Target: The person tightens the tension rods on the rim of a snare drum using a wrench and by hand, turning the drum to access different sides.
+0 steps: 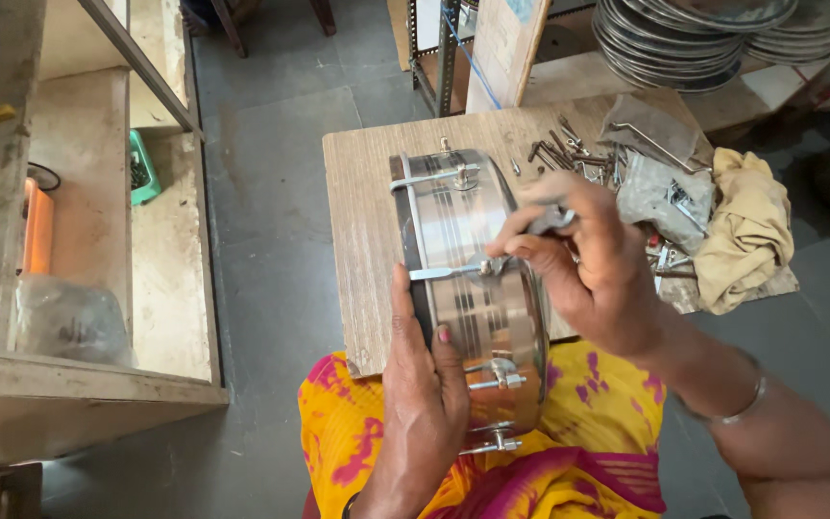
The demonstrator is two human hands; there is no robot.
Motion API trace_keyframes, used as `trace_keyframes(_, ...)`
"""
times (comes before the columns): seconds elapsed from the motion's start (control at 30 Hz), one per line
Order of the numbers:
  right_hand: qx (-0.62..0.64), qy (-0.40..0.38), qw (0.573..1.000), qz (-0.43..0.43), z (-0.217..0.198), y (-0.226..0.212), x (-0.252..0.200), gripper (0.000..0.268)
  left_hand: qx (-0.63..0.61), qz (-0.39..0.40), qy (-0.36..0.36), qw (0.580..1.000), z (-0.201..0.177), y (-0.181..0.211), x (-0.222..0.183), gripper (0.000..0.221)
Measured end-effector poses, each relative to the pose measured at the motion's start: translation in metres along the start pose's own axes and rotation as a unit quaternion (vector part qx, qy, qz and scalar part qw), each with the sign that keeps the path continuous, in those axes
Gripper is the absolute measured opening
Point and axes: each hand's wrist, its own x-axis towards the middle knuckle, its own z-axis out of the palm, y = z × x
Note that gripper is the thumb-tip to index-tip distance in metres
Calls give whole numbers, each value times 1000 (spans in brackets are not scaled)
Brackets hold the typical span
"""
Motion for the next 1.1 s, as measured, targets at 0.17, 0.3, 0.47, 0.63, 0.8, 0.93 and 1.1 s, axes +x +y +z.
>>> trace_keyframes(0.17, 65, -72, 982, 161, -7, 7, 37, 36, 14, -20, -6, 1000, 0, 1, -1, 63)
trace_keyframes(0.3, 271, -113, 897, 329, -11, 31, 59, 38, -11, -66, -17, 998, -1, 3, 4, 66)
trace_keyframes(0.47, 216, -64, 944, 242, -14, 16, 45, 39, -24, -107, -25, 994, 0, 4, 7, 67)
trace_keyframes(0.63, -10, 19, 998, -53, -6, -15, 5, 29, 14, 26, 10, 1000, 0, 3, 3, 62)
trace_keyframes(0.8, -94, 14, 973, -209, 9, -1, -13, 28, -32, -61, -11, 998, 0, 3, 3, 63)
trace_keyframes(0.93, -116, 27, 986, -115, 10, -2, -9, 25, -4, -2, 0, 1000, -1, 3, 0, 62)
trace_keyframes(1.1, -68, 8, 998, 8, 1, -2, 13, 34, 14, 0, 3, 1000, 0, 1, 0, 61)
